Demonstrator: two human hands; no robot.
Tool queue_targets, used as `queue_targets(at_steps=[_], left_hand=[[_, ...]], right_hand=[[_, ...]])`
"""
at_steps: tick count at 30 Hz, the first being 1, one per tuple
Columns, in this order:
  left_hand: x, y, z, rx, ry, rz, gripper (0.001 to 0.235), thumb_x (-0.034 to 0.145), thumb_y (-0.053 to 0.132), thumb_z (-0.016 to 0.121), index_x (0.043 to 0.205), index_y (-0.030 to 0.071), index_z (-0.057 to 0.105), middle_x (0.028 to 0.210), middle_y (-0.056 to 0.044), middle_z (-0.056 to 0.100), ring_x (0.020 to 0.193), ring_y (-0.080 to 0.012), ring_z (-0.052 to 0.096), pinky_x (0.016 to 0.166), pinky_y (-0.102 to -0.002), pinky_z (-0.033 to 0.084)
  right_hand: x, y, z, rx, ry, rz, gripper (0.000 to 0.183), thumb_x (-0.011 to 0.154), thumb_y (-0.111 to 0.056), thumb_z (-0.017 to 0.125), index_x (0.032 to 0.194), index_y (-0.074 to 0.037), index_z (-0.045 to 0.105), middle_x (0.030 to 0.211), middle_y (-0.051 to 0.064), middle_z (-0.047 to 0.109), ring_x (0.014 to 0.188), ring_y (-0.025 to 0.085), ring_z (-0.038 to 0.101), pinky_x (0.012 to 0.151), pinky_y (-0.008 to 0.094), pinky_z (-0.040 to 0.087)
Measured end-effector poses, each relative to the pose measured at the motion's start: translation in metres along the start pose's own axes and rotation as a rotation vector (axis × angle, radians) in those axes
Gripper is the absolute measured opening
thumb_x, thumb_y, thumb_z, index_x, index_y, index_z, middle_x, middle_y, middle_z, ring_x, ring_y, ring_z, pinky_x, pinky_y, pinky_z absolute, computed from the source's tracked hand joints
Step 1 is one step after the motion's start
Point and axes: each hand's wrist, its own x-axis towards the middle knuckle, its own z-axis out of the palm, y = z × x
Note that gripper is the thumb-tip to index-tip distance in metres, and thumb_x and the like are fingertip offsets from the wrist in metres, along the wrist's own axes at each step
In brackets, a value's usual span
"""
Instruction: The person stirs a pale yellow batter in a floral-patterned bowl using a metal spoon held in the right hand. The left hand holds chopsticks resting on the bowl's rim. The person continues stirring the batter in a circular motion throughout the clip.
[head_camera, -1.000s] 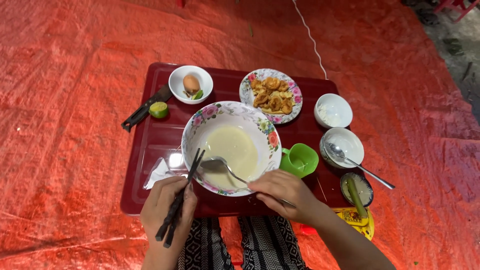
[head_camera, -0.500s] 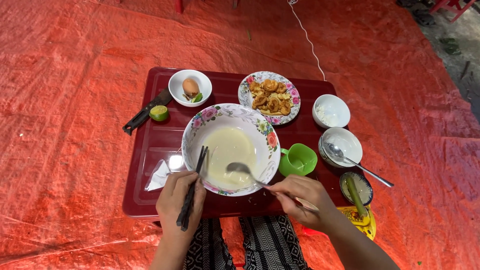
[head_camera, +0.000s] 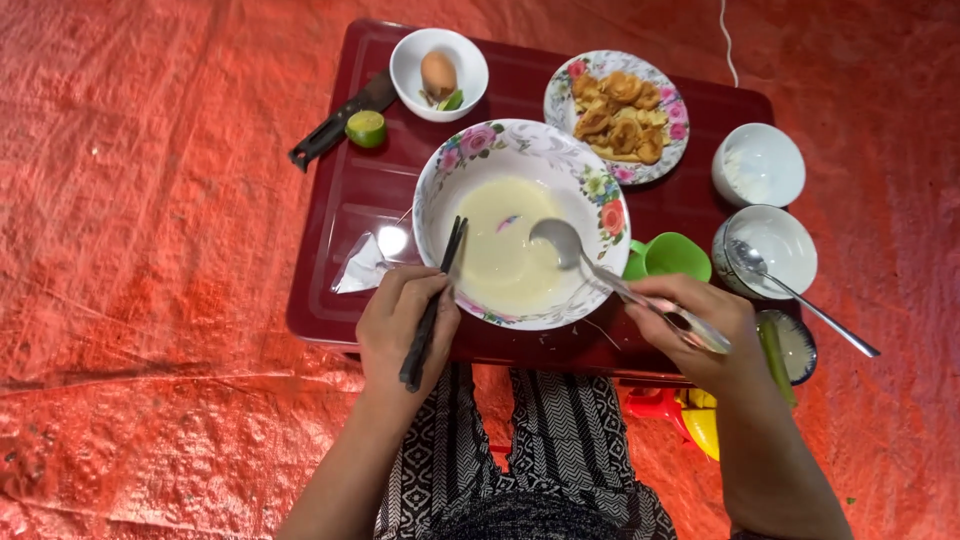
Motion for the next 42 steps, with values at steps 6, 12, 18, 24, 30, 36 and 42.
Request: queue_targets(at_steps=[6, 12, 18, 24, 30, 36, 42], left_hand=[[-0.001, 0.0, -0.002, 0.004, -0.04, -0.023, 0.004, 0.075, 0.001, 0.06, 0.077, 0.004, 0.059, 0.077, -0.009, 0.059, 0.069, -0.0283, 0.063, 0.061, -0.033, 0.051], [-0.004, -0.003, -0.003, 0.071, 0.031, 0.035, 0.005, 0.077, 0.003, 0.06, 0.081, 0.006, 0.061, 0.08, -0.008, 0.059, 0.068, -0.0262, 0.062, 0.063, -0.031, 0.051], [-0.005, -0.006, -0.001, 0.088, 0.025, 0.048, 0.005, 0.076, 0.004, 0.061, 0.08, 0.006, 0.06, 0.08, -0.007, 0.059, 0.067, -0.0254, 0.062, 0.062, -0.031, 0.051], [-0.003, -0.004, 0.001, 0.076, -0.036, 0.084, 0.007, 0.074, 0.0, 0.06, 0.079, 0.005, 0.059, 0.077, -0.008, 0.059, 0.067, -0.0262, 0.062, 0.06, -0.032, 0.051], [0.002, 0.005, -0.003, 0.062, -0.1, 0.071, 0.005, 0.076, 0.0, 0.058, 0.079, 0.003, 0.058, 0.074, -0.011, 0.057, 0.063, -0.0296, 0.061, 0.057, -0.034, 0.051], [0.003, 0.012, -0.01, 0.093, -0.154, 0.003, 0.006, 0.082, 0.011, 0.057, 0.084, 0.005, 0.057, 0.086, -0.006, 0.058, 0.078, -0.0196, 0.058, 0.067, -0.028, 0.047], [0.0, 0.014, -0.009, 0.095, -0.144, -0.075, 0.005, 0.078, 0.007, 0.058, 0.084, 0.006, 0.058, 0.085, -0.004, 0.06, 0.076, -0.0163, 0.058, 0.064, -0.026, 0.047]], right_hand=[[0.004, -0.017, 0.019, 0.231, -0.085, -0.035, 0.02, 0.066, -0.01, 0.07, 0.086, -0.006, 0.07, 0.069, 0.013, 0.068, 0.059, 0.019, 0.062, 0.056, 0.033, 0.05], [0.03, -0.009, 0.053, 0.215, -0.085, -0.222, 0.02, 0.072, -0.004, 0.067, 0.092, -0.004, 0.066, 0.077, 0.014, 0.067, 0.065, 0.027, 0.065, 0.059, 0.034, 0.051], [0.054, 0.012, 0.06, 0.118, 0.015, -0.286, 0.017, 0.075, -0.003, 0.068, 0.093, -0.001, 0.065, 0.078, 0.015, 0.066, 0.07, 0.028, 0.065, 0.061, 0.035, 0.051], [0.048, 0.0, 0.032, 0.041, 0.142, -0.072, 0.012, 0.078, -0.008, 0.07, 0.089, -0.005, 0.068, 0.073, 0.01, 0.064, 0.069, 0.021, 0.063, 0.066, 0.03, 0.05], [0.015, 0.008, 0.014, -0.014, 0.149, -0.032, 0.01, 0.076, -0.016, 0.066, 0.082, -0.009, 0.069, 0.066, 0.009, 0.064, 0.066, 0.023, 0.062, 0.066, 0.031, 0.048], [0.004, -0.002, 0.023, 0.185, -0.034, -0.172, 0.012, 0.073, -0.016, 0.067, 0.082, -0.007, 0.068, 0.075, 0.003, 0.069, 0.064, 0.011, 0.064, 0.057, 0.021, 0.05], [0.03, 0.002, 0.04, 0.228, -0.043, -0.264, 0.02, 0.08, -0.013, 0.06, 0.097, -0.002, 0.062, 0.081, 0.008, 0.066, 0.06, 0.014, 0.061, 0.051, 0.023, 0.049]])
